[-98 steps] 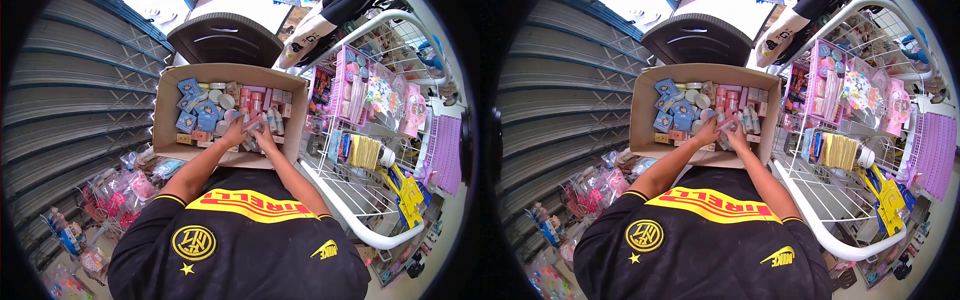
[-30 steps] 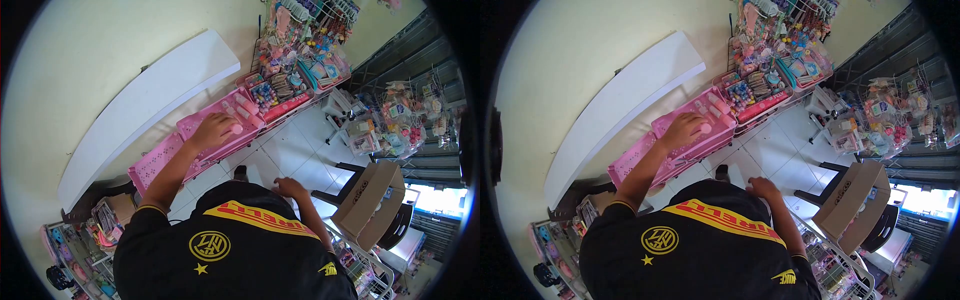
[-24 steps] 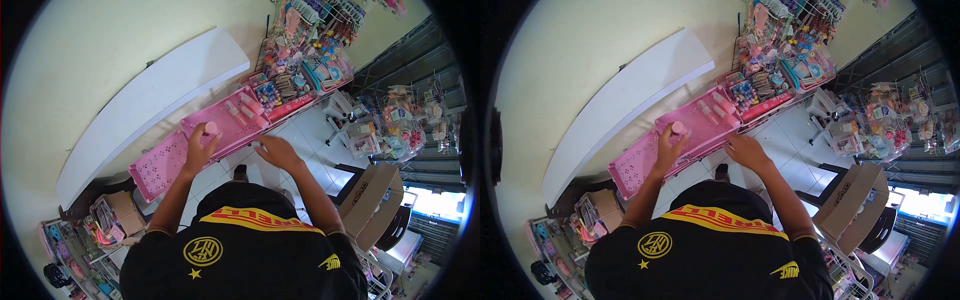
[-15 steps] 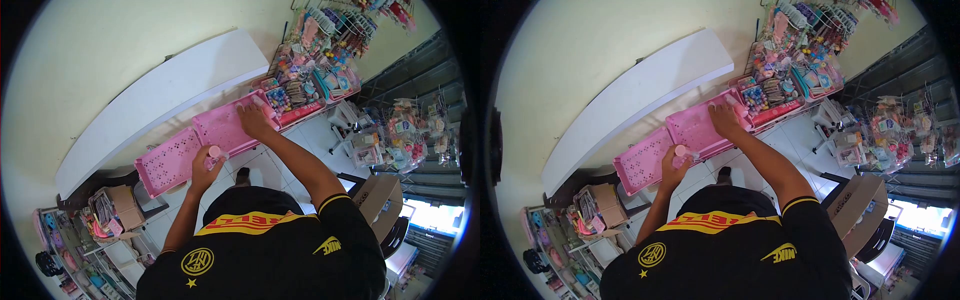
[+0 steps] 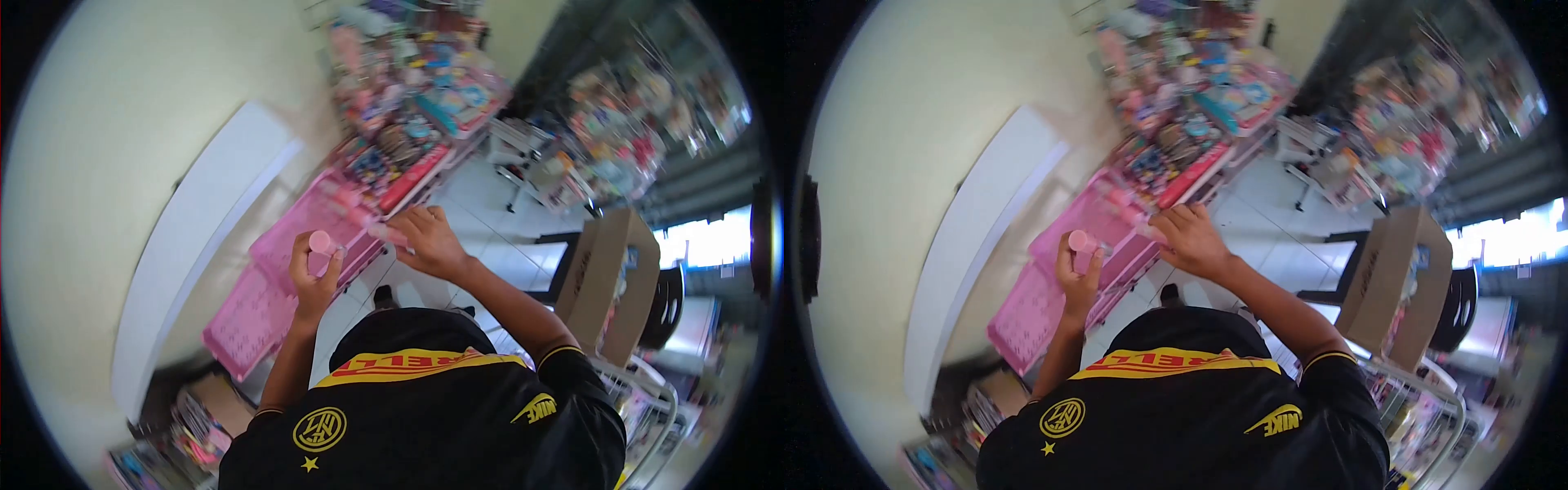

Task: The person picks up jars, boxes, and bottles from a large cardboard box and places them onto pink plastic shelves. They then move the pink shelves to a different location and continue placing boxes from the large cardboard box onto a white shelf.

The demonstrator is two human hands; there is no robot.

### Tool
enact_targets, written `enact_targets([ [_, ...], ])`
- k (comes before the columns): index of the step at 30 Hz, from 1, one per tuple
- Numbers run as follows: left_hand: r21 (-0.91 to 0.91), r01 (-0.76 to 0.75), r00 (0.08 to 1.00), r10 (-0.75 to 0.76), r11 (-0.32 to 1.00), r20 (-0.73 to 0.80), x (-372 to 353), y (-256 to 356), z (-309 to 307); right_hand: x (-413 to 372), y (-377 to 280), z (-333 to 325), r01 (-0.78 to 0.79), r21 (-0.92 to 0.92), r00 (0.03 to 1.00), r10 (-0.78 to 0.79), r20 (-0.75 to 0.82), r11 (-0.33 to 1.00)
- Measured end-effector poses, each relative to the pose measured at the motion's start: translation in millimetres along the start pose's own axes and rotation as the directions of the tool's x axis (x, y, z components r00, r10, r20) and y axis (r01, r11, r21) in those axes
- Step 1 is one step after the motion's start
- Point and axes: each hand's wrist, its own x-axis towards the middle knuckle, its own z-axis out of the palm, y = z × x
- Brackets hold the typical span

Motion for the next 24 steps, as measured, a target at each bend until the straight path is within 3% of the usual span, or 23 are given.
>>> enact_targets([
  [4, -0.121, -0.022, 0.967, 0.052, 0.992, 0.25, 16, 21, 91, -90, 11, -67, -0.244, -0.14, 0.968, 0.234, -0.086, 0.96],
  [9, -0.257, 0.012, 0.828, 0.135, 0.966, 0.544, 6, 51, 222, -212, 17, -115, -0.544, -0.23, 0.834, 0.49, -0.253, 0.807],
  [10, -0.28, 0.015, 0.794, 0.159, 0.96, 0.587, 0, 59, 249, -234, 15, -125, -0.617, -0.18, 0.778, 0.558, -0.29, 0.766],
  [12, -0.364, 0.158, 0.703, 0.154, 0.918, 0.694, -15, 78, 302, -275, 11, -143, -0.714, -0.126, 0.681, 0.64, -0.356, 0.689],
  [14, -0.395, 0.135, 0.604, 0.24, 0.909, 0.76, -32, 98, 351, -311, 6, -158, -0.8, 0.182, 0.444, 0.768, -0.461, 0.572],
  [15, -0.379, 0.197, 0.552, 0.217, 0.904, 0.805, -45, 102, 375, -329, 6, -160, -0.802, 0.313, 0.328, 0.813, -0.481, 0.509],
  [16, -0.357, 0.254, 0.497, 0.195, 0.899, 0.845, -56, 109, 397, -346, 4, -164, -0.812, 0.316, 0.293, 0.812, -0.504, 0.49],
  [18, -0.34, 0.222, 0.397, 0.234, 0.914, 0.887, -79, 136, 439, -376, 4, -174, -0.674, 0.626, 0.073, 0.879, -0.471, 0.392],
  [20, -0.242, 0.506, 0.212, 0.152, 0.828, 0.965, -101, 158, 476, -408, 7, -183, -0.622, 0.669, 0.063, 0.878, -0.474, 0.406],
  [22, -0.203, 0.548, 0.141, 0.15, 0.812, 0.979, -120, 178, 506, -429, 9, -189, -0.085, 0.965, -0.126, 0.959, -0.256, 0.246],
  [23, -0.169, 0.591, 0.101, 0.135, 0.789, 0.986, -128, 188, 521, -436, 13, -194, -0.163, 0.928, -0.162, 0.919, -0.36, 0.335],
  [24, -0.131, 0.633, 0.063, 0.118, 0.763, 0.991, -133, 194, 535, -443, 16, -200, -0.155, 0.929, -0.183, 0.915, -0.36, 0.335],
])
